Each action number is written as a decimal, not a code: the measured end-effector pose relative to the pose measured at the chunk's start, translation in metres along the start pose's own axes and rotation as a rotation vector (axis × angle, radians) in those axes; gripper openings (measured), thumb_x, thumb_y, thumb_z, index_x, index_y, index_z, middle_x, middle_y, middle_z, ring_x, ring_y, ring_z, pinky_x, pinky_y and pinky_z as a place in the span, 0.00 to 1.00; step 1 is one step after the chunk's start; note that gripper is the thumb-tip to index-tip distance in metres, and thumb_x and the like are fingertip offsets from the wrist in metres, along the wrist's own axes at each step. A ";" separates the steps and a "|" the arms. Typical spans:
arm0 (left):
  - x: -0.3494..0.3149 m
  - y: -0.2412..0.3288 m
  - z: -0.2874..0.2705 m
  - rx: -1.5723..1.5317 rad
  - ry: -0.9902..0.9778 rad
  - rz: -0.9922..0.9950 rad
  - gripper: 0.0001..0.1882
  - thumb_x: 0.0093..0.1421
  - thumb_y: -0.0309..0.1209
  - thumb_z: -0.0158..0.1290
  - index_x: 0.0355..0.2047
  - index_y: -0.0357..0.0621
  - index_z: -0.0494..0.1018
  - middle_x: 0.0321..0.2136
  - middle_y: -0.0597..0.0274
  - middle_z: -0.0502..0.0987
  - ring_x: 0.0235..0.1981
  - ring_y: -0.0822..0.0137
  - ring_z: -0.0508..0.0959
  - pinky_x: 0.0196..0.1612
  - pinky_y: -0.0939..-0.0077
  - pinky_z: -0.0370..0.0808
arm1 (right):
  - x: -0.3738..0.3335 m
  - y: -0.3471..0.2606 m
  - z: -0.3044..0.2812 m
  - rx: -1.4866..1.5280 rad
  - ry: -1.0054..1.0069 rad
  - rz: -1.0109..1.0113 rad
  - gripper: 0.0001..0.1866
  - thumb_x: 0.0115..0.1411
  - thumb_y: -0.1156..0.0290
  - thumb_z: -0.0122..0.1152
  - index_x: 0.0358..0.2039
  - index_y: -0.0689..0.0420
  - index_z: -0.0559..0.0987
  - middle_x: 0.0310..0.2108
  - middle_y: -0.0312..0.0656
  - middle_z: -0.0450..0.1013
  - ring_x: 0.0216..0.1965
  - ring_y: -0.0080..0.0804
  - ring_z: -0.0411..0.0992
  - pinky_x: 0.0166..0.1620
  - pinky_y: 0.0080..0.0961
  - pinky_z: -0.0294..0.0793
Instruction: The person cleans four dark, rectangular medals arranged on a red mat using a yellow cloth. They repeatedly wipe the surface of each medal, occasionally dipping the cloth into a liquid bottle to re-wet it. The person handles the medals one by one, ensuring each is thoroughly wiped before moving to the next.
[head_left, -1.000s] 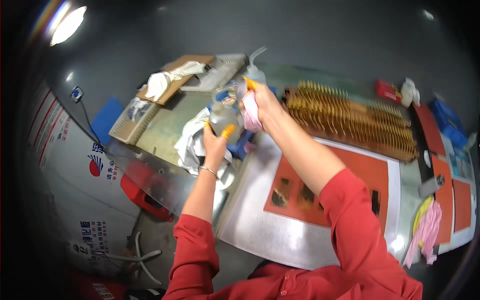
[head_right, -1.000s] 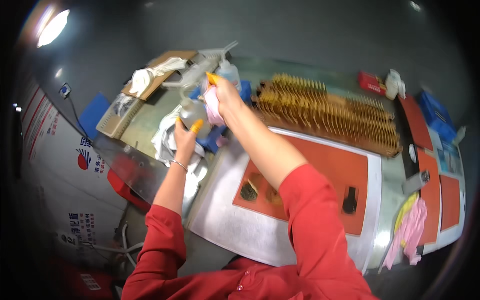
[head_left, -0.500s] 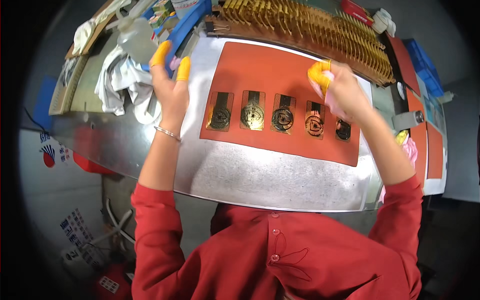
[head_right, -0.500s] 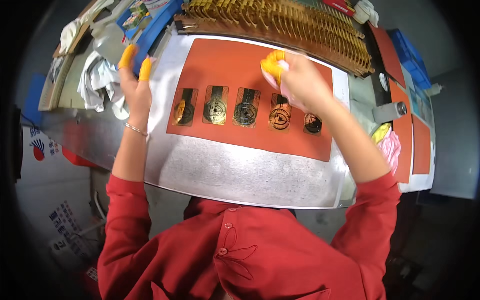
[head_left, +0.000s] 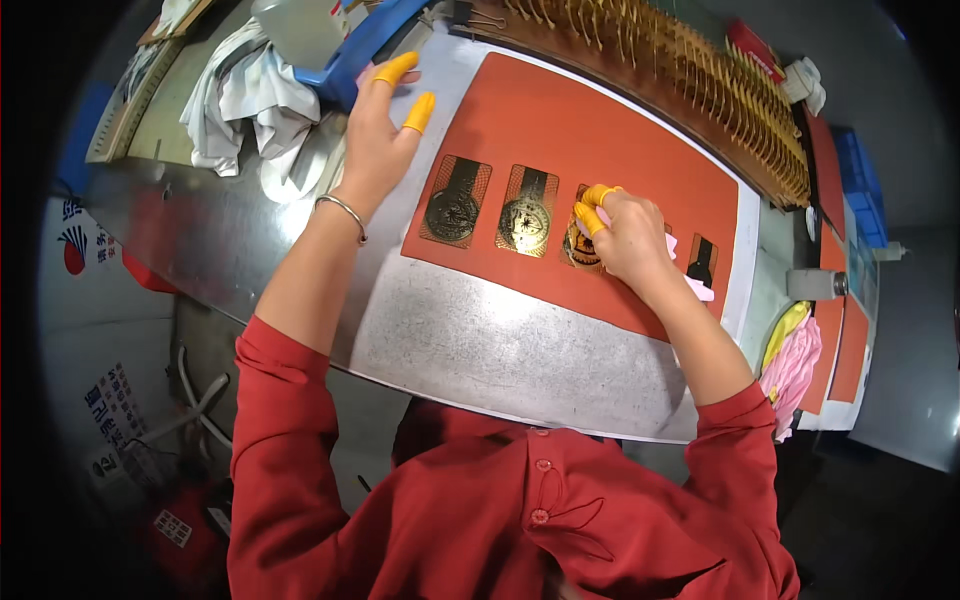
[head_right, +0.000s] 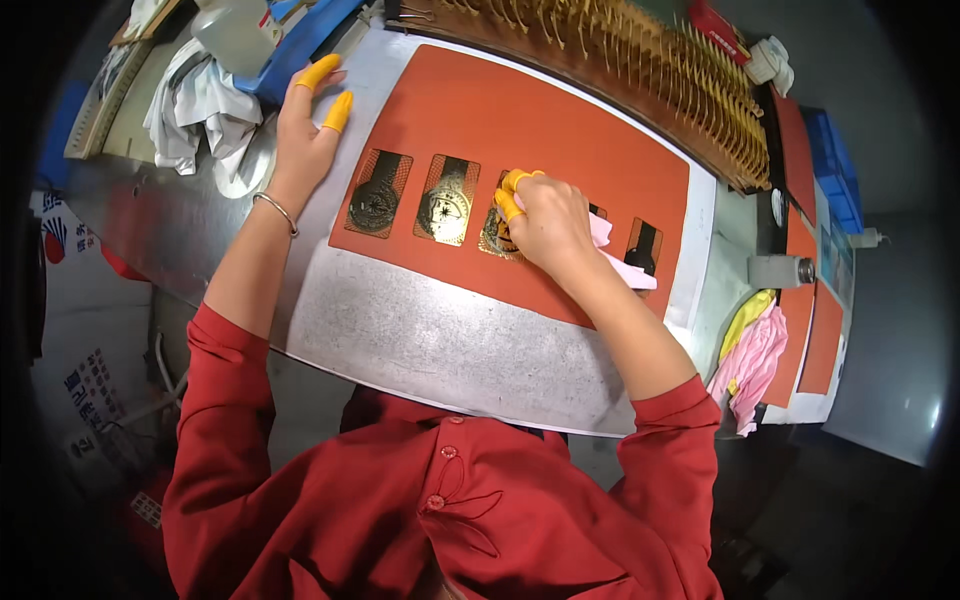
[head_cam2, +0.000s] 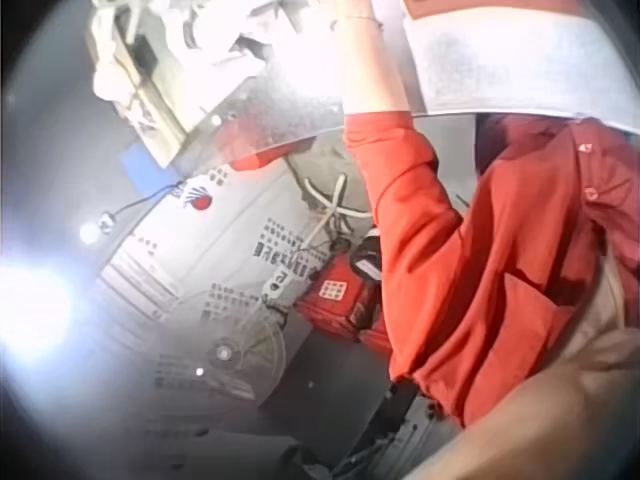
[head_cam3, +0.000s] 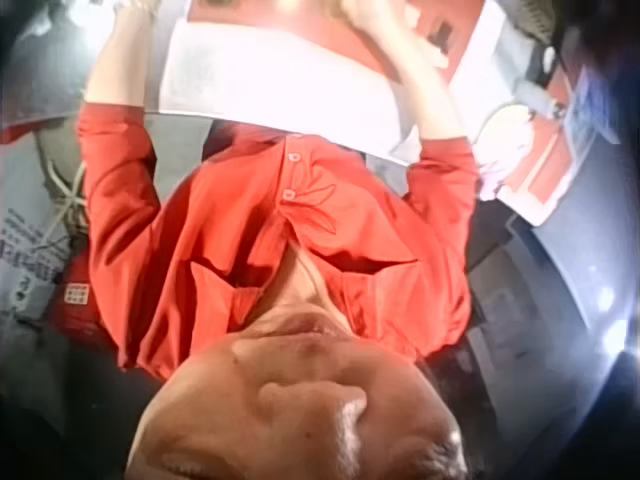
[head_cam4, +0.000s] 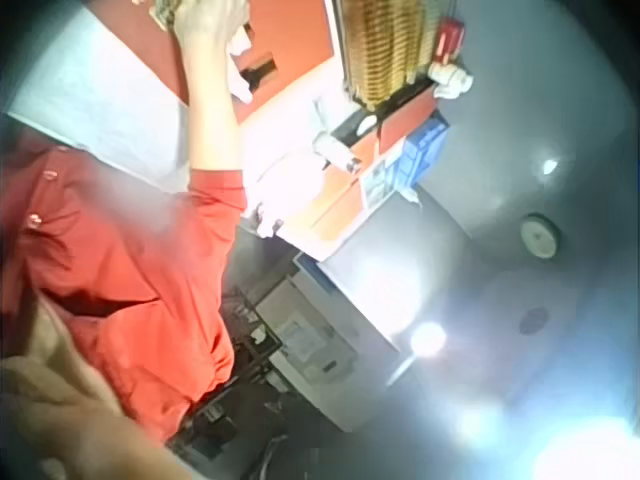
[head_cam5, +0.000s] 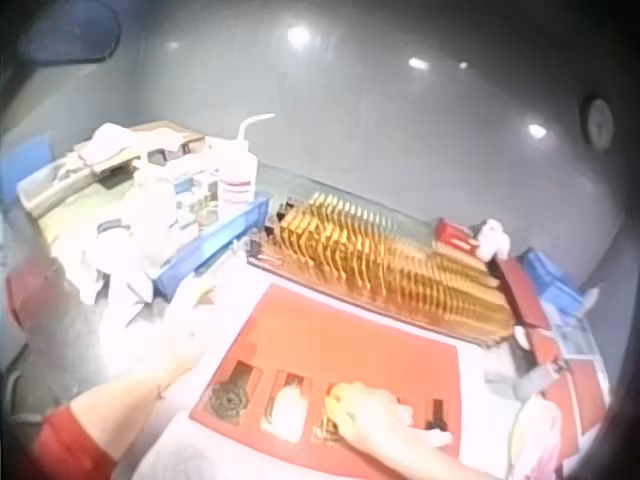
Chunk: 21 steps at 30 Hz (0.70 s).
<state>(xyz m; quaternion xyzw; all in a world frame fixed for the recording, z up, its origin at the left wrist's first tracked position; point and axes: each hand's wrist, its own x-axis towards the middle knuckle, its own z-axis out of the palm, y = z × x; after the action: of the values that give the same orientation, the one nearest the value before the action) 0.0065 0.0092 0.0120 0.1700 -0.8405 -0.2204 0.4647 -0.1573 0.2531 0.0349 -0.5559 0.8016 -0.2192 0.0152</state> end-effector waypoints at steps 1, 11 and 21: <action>0.001 0.002 0.000 0.048 -0.013 0.053 0.20 0.53 0.26 0.54 0.47 0.39 0.67 0.40 0.55 0.72 0.43 0.58 0.73 0.54 0.66 0.63 | -0.001 -0.001 0.000 -0.001 0.006 -0.004 0.10 0.49 0.69 0.61 0.18 0.62 0.74 0.19 0.51 0.70 0.23 0.49 0.70 0.28 0.41 0.68; 0.000 0.013 -0.001 -0.025 0.029 -0.008 0.18 0.52 0.26 0.54 0.45 0.41 0.69 0.40 0.57 0.72 0.42 0.58 0.73 0.45 0.72 0.69 | -0.012 -0.008 0.006 0.009 0.068 -0.093 0.12 0.50 0.70 0.61 0.16 0.62 0.74 0.18 0.51 0.70 0.20 0.47 0.70 0.25 0.39 0.68; -0.001 0.010 -0.002 -0.043 0.045 0.005 0.16 0.52 0.24 0.53 0.44 0.40 0.70 0.38 0.56 0.73 0.41 0.58 0.73 0.45 0.72 0.69 | -0.010 -0.003 0.005 -0.035 -0.021 -0.079 0.07 0.49 0.69 0.61 0.26 0.59 0.79 0.23 0.51 0.73 0.24 0.47 0.73 0.28 0.36 0.72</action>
<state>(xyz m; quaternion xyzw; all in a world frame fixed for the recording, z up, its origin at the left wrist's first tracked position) 0.0080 0.0179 0.0176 0.1629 -0.8253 -0.2335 0.4877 -0.1499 0.2592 0.0291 -0.5896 0.7825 -0.2000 0.0051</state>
